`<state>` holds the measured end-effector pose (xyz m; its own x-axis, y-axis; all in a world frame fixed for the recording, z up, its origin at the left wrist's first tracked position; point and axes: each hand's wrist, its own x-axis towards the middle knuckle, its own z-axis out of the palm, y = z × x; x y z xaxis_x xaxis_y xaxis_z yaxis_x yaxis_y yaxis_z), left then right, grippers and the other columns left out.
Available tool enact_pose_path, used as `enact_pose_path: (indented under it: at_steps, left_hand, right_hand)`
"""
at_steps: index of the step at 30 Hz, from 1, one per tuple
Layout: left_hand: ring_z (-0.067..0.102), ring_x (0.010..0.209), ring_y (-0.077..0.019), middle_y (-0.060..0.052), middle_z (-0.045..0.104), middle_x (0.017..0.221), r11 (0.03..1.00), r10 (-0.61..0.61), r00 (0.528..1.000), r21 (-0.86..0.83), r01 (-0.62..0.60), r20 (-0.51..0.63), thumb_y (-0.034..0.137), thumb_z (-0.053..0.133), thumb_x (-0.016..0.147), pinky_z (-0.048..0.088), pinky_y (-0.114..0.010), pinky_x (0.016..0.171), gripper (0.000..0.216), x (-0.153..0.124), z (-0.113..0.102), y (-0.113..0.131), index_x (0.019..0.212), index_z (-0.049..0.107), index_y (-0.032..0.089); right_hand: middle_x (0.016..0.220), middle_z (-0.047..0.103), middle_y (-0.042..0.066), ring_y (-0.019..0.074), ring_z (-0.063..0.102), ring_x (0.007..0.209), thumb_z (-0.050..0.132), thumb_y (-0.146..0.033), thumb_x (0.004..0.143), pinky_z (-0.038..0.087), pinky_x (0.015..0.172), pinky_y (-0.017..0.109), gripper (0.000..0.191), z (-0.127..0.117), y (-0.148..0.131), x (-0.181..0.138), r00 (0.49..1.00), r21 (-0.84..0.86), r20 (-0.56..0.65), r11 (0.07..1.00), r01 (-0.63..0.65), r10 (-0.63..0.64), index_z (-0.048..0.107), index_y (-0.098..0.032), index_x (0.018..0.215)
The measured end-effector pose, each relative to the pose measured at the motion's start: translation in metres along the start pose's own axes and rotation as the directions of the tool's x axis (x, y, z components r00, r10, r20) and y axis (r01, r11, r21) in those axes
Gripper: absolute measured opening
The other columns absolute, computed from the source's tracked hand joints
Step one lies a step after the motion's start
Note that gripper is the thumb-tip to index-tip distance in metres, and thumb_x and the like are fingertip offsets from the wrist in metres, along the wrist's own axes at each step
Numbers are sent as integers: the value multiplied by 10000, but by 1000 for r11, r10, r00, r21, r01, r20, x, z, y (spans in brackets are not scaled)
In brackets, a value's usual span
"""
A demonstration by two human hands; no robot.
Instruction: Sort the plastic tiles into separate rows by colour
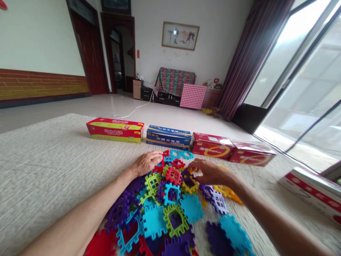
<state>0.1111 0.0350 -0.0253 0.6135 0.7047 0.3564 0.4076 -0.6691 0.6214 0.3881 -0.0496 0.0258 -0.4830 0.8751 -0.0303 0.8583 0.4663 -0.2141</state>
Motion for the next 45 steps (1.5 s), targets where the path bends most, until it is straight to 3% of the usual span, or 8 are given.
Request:
enact_pose_path:
  at_steps: [6, 12, 19, 25, 27, 34, 39, 45]
  left_hand:
    - [529, 1197, -179, -48, 617, 1255, 1000, -2, 1000, -7, 2, 10, 429, 333, 917, 368, -306, 1082, 448, 0, 0, -1, 1047, 685, 184]
    - [532, 1195, -172, -48, 610, 1265, 1000, -17, 1000, -1, 17, 3, 442, 345, 912, 360, -300, 1087, 447, 0, 1, -2, 1064, 678, 185]
    - [536, 1195, -181, -29, 627, 1245, 999, 8, 1000, 31, -9, 3, 465, 328, 909, 371, -312, 1089, 468, 0, 0, -1, 1034, 693, 200]
    - [541, 1191, -186, -36, 615, 1261, 999, -7, 1000, 48, 6, 12, 498, 323, 904, 376, -309, 1085, 494, 0, -1, 0, 1021, 696, 196]
    - [544, 1188, -189, -30, 612, 1265, 999, -9, 1000, 50, 9, 9, 509, 322, 903, 379, -306, 1081, 500, 0, 0, -2, 1016, 700, 202]
    - [526, 1213, -201, -48, 598, 1284, 997, -41, 999, 62, 40, 21, 532, 327, 892, 347, -311, 1100, 530, -1, -2, 0, 1080, 676, 181]
    - [536, 1203, -204, -44, 602, 1280, 996, -60, 998, 63, 58, 29, 554, 319, 887, 359, -305, 1091, 551, -1, -3, 3, 1114, 662, 188]
    - [534, 1204, -207, -41, 605, 1276, 997, -42, 999, 72, 40, 23, 570, 321, 883, 351, -313, 1097, 553, 0, -3, -1, 1084, 673, 194]
  right_hand:
    - [941, 668, 37, 167, 618, 851, 547, -27, 670, 484, 766, 298, 448, 2, 1, -8, 998, 65, -17, 996, 64, -63, 657, -227, 1055]
    - [913, 628, 43, 148, 597, 825, 539, -94, 796, 468, 749, 284, 246, 1, -1, -12, 991, -51, -50, 991, 122, -124, 669, -227, 956]
    - [936, 554, 68, 174, 553, 842, 496, -129, 835, 453, 755, 314, 177, -17, 7, -42, 963, -350, -267, 927, -133, 37, 638, -199, 913]
    - [909, 587, 66, 184, 590, 780, 522, -180, 788, 465, 688, 320, 183, -23, 51, -105, 899, -257, -247, 870, -421, 362, 653, -203, 914]
    - [929, 599, 75, 191, 598, 789, 530, -171, 760, 471, 720, 342, 233, -22, 58, -121, 882, -235, -248, 859, -456, 400, 647, -197, 960]
    - [1267, 539, 81, 257, 478, 1174, 541, -158, 700, 348, 981, 456, 458, -8, 13, -115, 981, -174, -169, 976, -128, 98, 560, -251, 1148]
    - [1066, 619, 77, 245, 535, 1034, 520, -140, 700, 333, 942, 456, 398, 3, -3, -103, 984, -175, -118, 973, -152, 133, 571, -232, 1084]
    - [1052, 618, 76, 227, 568, 966, 522, -174, 742, 352, 906, 429, 338, 5, 14, -109, 977, -141, -102, 969, -202, 189, 564, -230, 1072]
